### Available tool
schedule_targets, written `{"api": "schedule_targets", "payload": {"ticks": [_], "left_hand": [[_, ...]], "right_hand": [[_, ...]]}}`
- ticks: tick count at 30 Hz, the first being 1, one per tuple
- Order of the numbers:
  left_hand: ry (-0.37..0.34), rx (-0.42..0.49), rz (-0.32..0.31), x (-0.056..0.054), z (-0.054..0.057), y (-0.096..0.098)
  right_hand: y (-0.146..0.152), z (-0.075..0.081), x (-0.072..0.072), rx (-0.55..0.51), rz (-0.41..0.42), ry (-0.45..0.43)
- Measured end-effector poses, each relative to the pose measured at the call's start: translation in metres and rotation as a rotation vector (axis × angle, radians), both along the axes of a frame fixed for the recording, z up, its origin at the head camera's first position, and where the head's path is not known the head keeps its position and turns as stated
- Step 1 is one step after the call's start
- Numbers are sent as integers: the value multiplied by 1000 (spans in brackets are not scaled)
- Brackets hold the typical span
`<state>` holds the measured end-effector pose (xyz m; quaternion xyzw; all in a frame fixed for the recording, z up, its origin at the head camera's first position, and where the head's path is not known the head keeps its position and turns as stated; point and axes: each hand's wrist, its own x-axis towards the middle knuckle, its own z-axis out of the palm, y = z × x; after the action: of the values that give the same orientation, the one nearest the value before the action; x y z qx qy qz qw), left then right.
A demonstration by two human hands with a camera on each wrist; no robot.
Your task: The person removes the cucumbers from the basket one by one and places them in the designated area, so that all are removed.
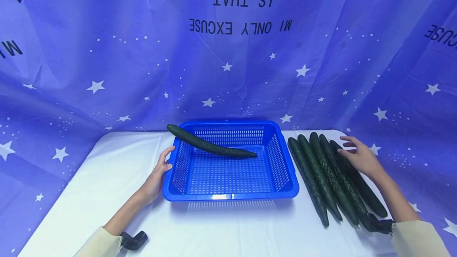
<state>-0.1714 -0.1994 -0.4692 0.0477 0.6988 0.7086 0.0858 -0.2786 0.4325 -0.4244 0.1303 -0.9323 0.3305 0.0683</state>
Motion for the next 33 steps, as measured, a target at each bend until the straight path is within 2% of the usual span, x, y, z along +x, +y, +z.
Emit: {"api": "schedule_targets", "payload": {"ticks": [4, 7, 14, 21, 27, 33], "left_hand": [[2, -2, -2, 0, 1, 0], [2, -4, -2, -1, 1, 0], [2, 17, -10, -1, 1, 0], [8, 4, -13, -1, 2, 0], [9, 11, -11, -1, 2, 0], [1, 9, -3, 0, 2, 1]], "right_hand": [[-34, 21, -6, -36, 12, 60], [-64, 36, -9, -54, 53, 86], [-132, 63, -13, -96, 195, 18], [-196, 83, -20, -211, 337, -40], [-243, 83, -29, -284, 458, -92], [-277, 68, -41, -316, 569, -114]]}}
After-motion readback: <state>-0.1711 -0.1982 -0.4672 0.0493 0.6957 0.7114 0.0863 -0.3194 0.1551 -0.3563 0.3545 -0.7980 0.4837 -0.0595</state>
